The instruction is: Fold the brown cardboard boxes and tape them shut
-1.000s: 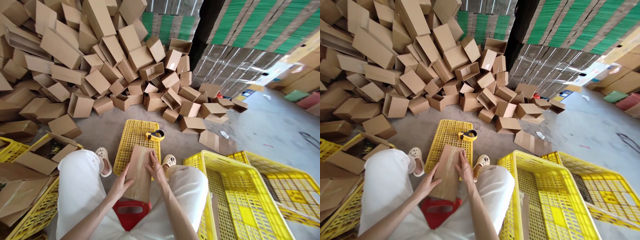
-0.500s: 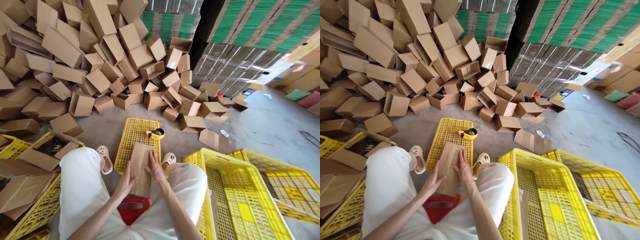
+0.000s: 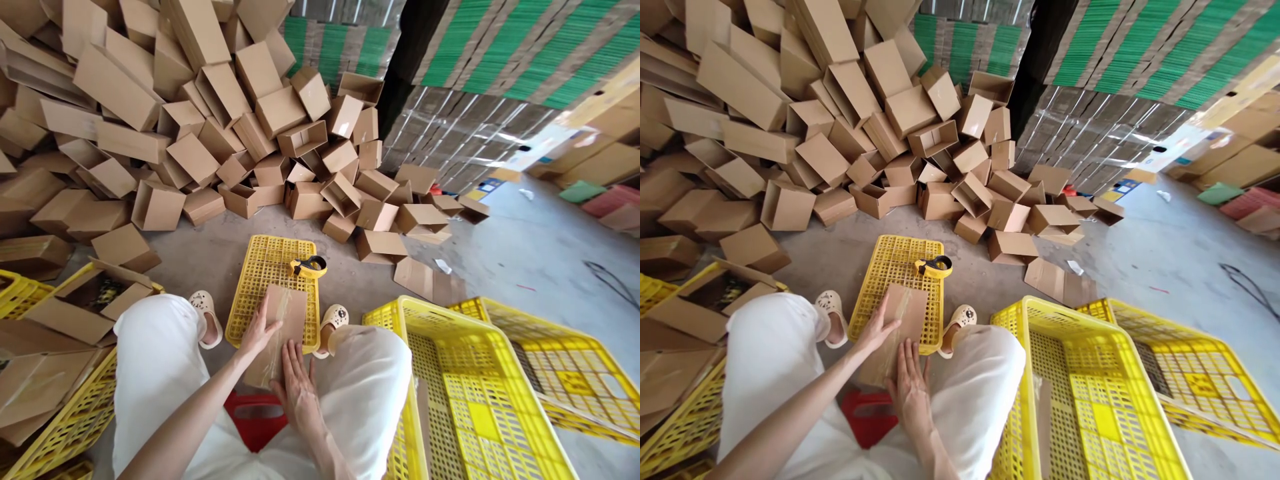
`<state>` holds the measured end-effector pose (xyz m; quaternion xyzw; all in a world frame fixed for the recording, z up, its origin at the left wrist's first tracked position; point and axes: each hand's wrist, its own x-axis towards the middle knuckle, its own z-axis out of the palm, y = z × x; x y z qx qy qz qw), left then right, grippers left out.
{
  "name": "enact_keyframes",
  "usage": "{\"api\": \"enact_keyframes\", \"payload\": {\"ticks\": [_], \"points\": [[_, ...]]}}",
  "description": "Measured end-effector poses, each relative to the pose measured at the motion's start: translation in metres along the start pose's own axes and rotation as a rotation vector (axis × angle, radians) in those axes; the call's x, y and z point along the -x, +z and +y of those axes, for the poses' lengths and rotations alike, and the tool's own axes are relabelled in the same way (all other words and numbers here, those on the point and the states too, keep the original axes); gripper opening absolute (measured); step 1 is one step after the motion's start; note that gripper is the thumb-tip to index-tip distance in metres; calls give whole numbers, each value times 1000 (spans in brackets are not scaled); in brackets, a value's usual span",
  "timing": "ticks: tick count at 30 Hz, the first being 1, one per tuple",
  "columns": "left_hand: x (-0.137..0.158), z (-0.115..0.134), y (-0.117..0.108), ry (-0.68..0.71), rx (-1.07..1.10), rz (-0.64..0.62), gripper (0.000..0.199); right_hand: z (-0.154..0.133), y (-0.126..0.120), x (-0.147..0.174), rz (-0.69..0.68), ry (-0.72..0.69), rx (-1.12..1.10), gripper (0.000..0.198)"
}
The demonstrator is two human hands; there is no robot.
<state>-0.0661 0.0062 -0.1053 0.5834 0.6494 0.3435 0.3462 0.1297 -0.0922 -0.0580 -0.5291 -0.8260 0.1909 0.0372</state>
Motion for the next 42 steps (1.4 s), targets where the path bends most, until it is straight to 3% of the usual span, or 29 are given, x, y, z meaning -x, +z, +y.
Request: {"api": "enact_keyframes", "payload": {"ticks": [4, 9, 15, 19, 24, 29, 33, 37, 42], "points": [[5, -5, 1, 25, 17, 18, 72, -5, -1, -14, 38, -27, 35, 74], [31, -4, 2, 62, -52, 13, 58, -2, -16, -68, 120, 1, 95, 61], [105, 14, 4, 112, -489, 120, 59, 7, -49, -143, 78, -18, 130, 66], [139, 28, 5, 274, -738, 16, 80, 6, -61, -172, 45, 14, 132, 62], [140, 23, 6, 341, -776, -33, 99, 6, -49, -153, 88, -106, 124, 58], [135, 2, 15, 372, -713, -40, 82, -8, -20, -89, 116, -199, 74, 54], [137, -5, 22, 359, -687, -59, 67, -24, -5, -54, 114, -145, 67, 52], [143, 2, 20, 409, -670, -61, 57, -30, -12, -72, 112, -87, 65, 52], [157, 8, 16, 506, -721, 8, 67, -26, -40, -144, 129, 20, 80, 53]]}}
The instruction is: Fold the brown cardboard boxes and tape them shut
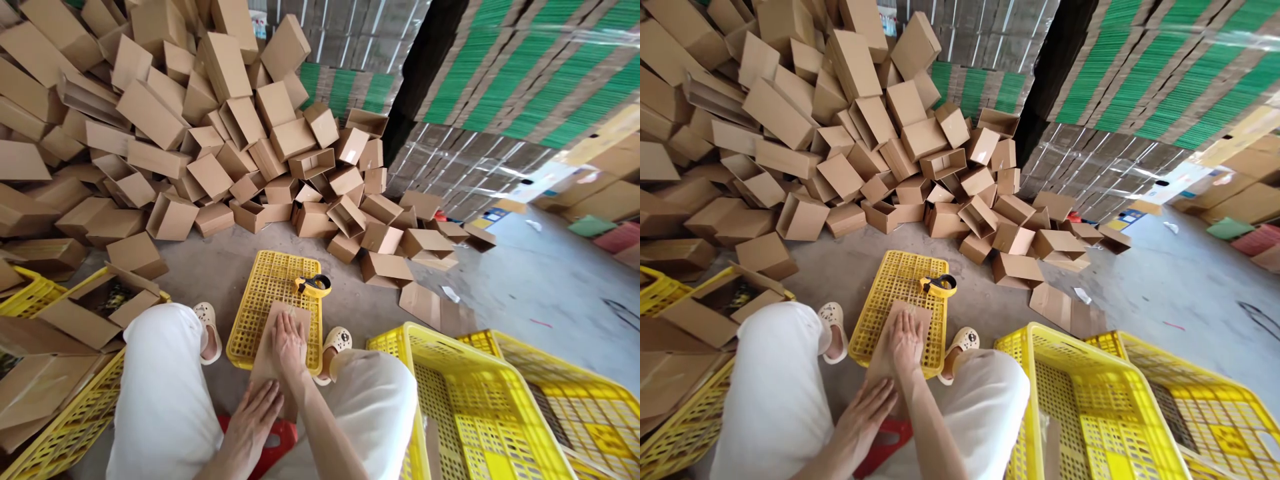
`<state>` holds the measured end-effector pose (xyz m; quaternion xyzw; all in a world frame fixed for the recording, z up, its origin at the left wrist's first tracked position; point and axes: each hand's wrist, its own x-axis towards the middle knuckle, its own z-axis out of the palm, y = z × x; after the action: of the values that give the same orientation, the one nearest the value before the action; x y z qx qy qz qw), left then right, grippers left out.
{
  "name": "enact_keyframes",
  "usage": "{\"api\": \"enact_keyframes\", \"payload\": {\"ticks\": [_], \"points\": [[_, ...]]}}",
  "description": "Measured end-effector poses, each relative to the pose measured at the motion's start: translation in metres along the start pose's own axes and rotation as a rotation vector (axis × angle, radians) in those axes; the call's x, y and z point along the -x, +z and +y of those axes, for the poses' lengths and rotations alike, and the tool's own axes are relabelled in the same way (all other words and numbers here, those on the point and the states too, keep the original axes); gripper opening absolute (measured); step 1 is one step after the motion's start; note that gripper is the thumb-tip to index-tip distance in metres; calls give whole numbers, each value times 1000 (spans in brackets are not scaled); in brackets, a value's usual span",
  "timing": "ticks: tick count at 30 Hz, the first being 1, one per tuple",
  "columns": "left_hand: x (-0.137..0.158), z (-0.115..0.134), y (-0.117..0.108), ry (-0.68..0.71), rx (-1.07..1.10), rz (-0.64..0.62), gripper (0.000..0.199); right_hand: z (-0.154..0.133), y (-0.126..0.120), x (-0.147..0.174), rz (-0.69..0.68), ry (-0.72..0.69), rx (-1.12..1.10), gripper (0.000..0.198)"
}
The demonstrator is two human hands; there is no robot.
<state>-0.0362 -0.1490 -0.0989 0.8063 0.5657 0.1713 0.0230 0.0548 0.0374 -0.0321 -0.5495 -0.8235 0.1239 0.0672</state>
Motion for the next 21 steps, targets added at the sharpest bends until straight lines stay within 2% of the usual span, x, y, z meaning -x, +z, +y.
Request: {"api": "enact_keyframes", "payload": {"ticks": [3, 6, 8, 12, 16, 17, 21], "points": [[7, 3, -2, 54, -30, 42, 67, 4, -8, -33, -45, 51, 17, 53], [6, 5, -3, 37, -2, 26, 71, 7, -8, -32, -42, 13, 20, 54], [0, 5, -4, -17, 43, -3, 74, 9, -3, -11, -10, -36, 12, 55], [-20, -3, -5, -119, 167, -47, 76, 12, 8, 52, 6, -136, -11, 54], [-38, -19, -11, -102, 214, -100, 105, 19, 15, 102, 15, -137, -32, 54], [-43, -22, -14, -86, 206, -122, 107, 22, 17, 109, 24, -130, -33, 54], [-72, -35, -22, -97, 111, -172, 89, 33, 22, 115, 58, -122, -21, 56]]}}
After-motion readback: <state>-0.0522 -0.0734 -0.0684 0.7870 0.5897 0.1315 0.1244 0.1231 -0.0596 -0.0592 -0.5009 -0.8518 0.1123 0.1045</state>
